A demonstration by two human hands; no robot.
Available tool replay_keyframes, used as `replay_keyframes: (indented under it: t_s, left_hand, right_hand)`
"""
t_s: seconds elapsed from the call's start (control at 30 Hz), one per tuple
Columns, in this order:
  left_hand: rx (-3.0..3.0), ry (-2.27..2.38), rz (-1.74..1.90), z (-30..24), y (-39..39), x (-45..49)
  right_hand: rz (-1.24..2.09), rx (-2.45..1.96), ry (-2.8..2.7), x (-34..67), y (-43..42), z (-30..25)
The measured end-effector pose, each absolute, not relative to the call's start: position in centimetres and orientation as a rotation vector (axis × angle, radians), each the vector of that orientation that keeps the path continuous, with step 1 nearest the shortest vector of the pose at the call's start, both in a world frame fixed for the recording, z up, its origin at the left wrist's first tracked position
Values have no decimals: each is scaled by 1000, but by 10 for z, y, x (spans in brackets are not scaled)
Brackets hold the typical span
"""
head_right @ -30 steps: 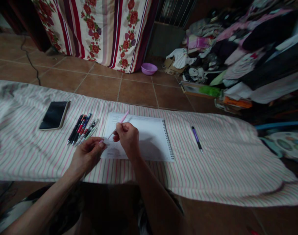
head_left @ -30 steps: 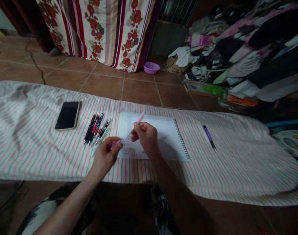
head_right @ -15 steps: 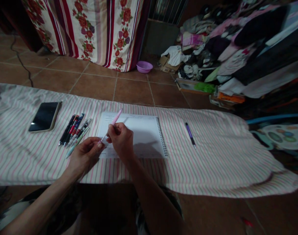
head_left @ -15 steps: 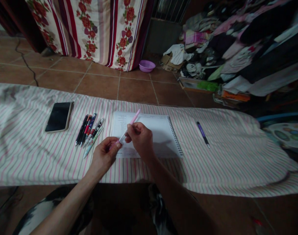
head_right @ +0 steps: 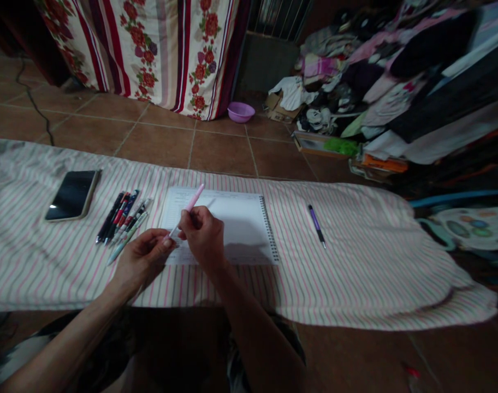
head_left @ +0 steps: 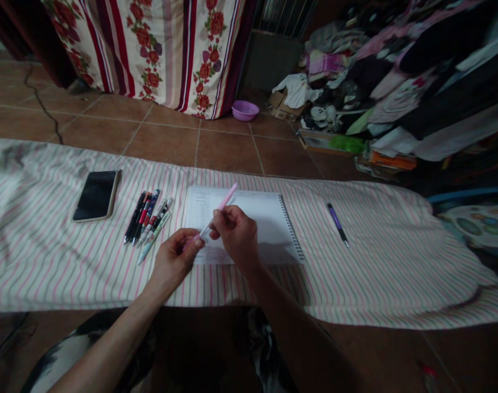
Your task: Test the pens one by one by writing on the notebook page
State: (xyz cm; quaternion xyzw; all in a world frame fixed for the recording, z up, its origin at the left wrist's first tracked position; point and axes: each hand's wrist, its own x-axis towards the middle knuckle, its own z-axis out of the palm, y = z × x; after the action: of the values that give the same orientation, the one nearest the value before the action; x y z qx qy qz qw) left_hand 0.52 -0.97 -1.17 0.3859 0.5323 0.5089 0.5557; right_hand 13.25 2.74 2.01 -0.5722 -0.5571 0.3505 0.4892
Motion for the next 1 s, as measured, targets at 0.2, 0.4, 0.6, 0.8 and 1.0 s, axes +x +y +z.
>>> replay_keyframes:
  t_s: [0.2,0.4,0.6,0.8,1.0]
  left_hand:
    - [909,1212,1160,-12,-9,4]
    - [897,1170,1152,-13,-9,5]
    - [919,1160,1163,-16,-9,5]
    - [897,1137,1186,-14,-9,7]
    - [839,1111,1194,-9,-8,7]
  right_hand:
    - [861,-1388,-1368,135,26,21]
    - [806,-1378,-1402,135,23,20]
    - [673,-1373,-1559,138,23,18]
    - [665,-1369,-1620,136,19,14]
    - [615,-1330,-1652,131,15,7]
